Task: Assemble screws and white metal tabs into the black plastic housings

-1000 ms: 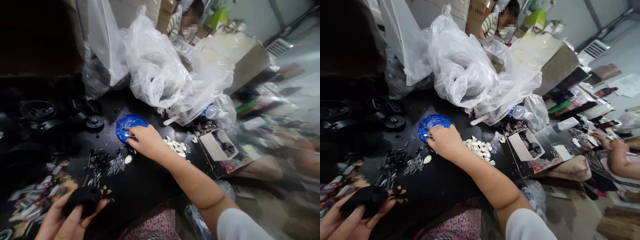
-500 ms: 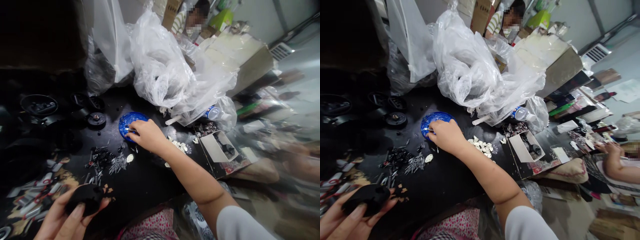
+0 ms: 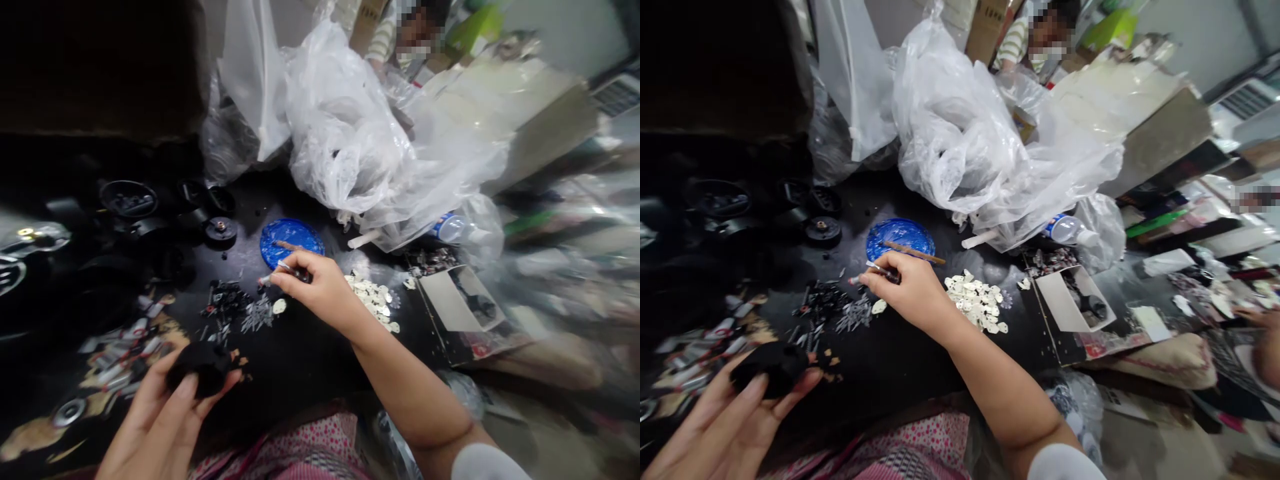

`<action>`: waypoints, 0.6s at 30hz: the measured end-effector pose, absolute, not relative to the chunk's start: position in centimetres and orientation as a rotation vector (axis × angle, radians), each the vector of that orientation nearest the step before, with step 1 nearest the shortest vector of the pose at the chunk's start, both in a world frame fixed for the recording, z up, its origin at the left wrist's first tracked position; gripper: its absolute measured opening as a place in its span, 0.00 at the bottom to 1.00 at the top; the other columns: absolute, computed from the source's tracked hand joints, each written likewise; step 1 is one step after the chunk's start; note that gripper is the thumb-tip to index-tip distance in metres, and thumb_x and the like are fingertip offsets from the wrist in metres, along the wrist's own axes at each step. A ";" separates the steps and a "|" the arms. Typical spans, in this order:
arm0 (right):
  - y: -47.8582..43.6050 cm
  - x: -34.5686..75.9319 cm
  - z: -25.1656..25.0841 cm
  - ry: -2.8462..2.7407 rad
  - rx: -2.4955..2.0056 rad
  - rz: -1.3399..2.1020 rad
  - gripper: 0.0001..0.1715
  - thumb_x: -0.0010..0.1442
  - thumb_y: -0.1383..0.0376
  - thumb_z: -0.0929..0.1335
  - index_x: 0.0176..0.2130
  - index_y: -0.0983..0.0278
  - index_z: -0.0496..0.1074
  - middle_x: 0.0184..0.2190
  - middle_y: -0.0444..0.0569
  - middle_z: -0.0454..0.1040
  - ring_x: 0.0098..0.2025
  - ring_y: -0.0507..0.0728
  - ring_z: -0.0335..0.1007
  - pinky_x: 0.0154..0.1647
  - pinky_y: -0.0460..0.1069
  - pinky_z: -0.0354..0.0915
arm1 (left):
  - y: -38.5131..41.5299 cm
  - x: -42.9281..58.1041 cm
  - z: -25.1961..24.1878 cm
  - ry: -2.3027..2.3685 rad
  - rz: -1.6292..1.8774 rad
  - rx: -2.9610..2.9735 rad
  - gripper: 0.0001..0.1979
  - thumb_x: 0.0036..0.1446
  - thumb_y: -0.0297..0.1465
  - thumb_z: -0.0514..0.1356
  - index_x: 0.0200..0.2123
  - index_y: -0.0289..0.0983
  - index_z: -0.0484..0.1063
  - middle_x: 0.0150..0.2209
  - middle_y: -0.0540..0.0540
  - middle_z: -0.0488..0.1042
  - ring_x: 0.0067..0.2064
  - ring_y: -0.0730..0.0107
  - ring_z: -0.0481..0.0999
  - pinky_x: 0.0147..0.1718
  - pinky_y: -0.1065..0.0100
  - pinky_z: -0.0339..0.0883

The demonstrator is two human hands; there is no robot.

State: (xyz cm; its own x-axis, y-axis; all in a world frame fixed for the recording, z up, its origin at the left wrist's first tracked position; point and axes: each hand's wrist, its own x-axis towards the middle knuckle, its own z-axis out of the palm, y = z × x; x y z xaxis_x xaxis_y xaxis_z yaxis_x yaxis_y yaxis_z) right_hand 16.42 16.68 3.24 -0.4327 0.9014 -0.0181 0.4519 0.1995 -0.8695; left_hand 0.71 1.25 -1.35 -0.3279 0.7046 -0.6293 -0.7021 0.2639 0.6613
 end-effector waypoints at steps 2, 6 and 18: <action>15.1 15.9 3.3 -1.755 -1.212 1.486 0.10 0.56 0.59 0.71 0.30 0.64 0.72 0.22 0.38 0.67 0.23 0.47 0.58 0.26 0.44 0.56 | 1.5 1.1 -0.4 1.223 1.448 -0.036 0.16 0.45 0.35 0.71 0.40 0.46 0.78 0.40 0.49 0.82 0.38 0.60 0.82 0.37 0.67 0.77; 12.6 14.8 3.9 -1.583 -1.132 1.753 0.10 0.55 0.59 0.72 0.31 0.64 0.72 0.22 0.37 0.66 0.22 0.45 0.57 0.24 0.42 0.56 | 1.8 1.3 0.3 1.075 1.458 -0.025 0.14 0.47 0.34 0.70 0.39 0.41 0.79 0.42 0.46 0.82 0.36 0.61 0.81 0.39 0.63 0.77; 10.8 14.3 5.1 -1.938 -1.129 1.441 0.07 0.57 0.62 0.71 0.32 0.64 0.72 0.28 0.41 0.74 0.30 0.48 0.67 0.31 0.43 0.62 | 0.7 1.0 0.0 1.033 1.438 -0.030 0.13 0.50 0.33 0.68 0.41 0.43 0.78 0.42 0.47 0.81 0.37 0.62 0.81 0.40 0.63 0.76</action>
State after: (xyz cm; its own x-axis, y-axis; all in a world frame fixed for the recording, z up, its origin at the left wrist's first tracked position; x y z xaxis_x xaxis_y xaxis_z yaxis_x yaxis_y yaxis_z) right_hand 14.34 10.79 5.11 -0.5502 0.8291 -0.0994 0.3336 0.1091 -0.9364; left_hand 1.01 0.72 0.04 -0.1984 0.7838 -0.5885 -0.8077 0.2093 0.5511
